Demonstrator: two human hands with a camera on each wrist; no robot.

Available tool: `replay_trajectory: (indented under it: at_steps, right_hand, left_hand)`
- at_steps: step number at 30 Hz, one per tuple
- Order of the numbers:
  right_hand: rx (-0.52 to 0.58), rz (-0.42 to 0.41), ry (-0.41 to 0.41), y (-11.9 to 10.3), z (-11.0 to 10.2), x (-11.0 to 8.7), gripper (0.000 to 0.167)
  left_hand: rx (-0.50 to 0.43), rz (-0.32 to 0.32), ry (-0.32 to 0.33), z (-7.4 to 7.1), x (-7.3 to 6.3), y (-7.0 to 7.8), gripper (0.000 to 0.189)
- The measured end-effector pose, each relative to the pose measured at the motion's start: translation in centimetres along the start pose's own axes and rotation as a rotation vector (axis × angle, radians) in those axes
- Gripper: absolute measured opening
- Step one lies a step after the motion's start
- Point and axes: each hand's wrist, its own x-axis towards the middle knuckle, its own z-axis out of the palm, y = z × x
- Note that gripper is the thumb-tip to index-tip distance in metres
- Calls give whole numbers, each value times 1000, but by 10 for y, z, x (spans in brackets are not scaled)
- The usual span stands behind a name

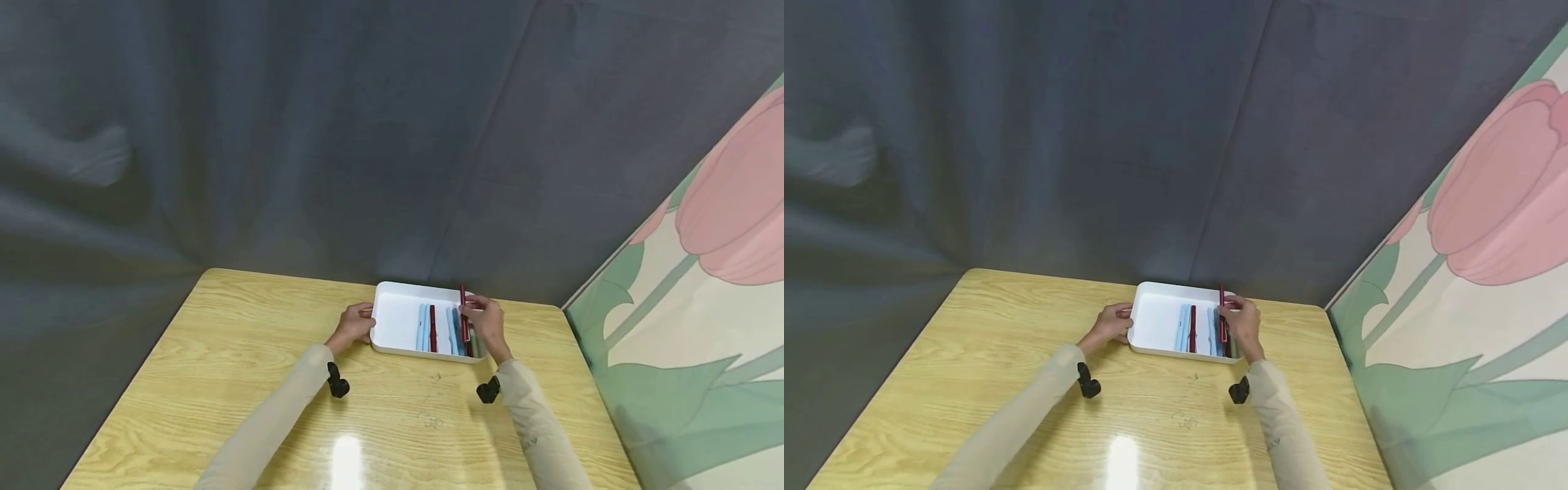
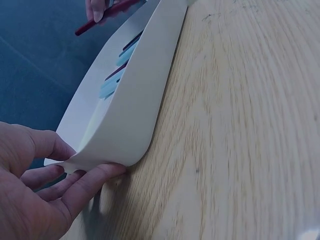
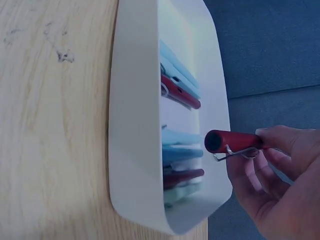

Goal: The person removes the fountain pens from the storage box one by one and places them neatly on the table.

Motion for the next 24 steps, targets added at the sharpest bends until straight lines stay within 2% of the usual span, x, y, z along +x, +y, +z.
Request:
replay_trajectory:
  at_steps: [9,15,24]
  right_hand:
    - [17,63,15,1,-5,5,30]
    - [31,80,30,3,-6,8,30]
    - [30,88,24,5,-6,8,30]
  left_hand:
    - [5,-2,27,-20,1,-7,56]
    - [1,-4,43,-35,-3,-8,55]
    - [-11,0,20,-50,-2,-13,56]
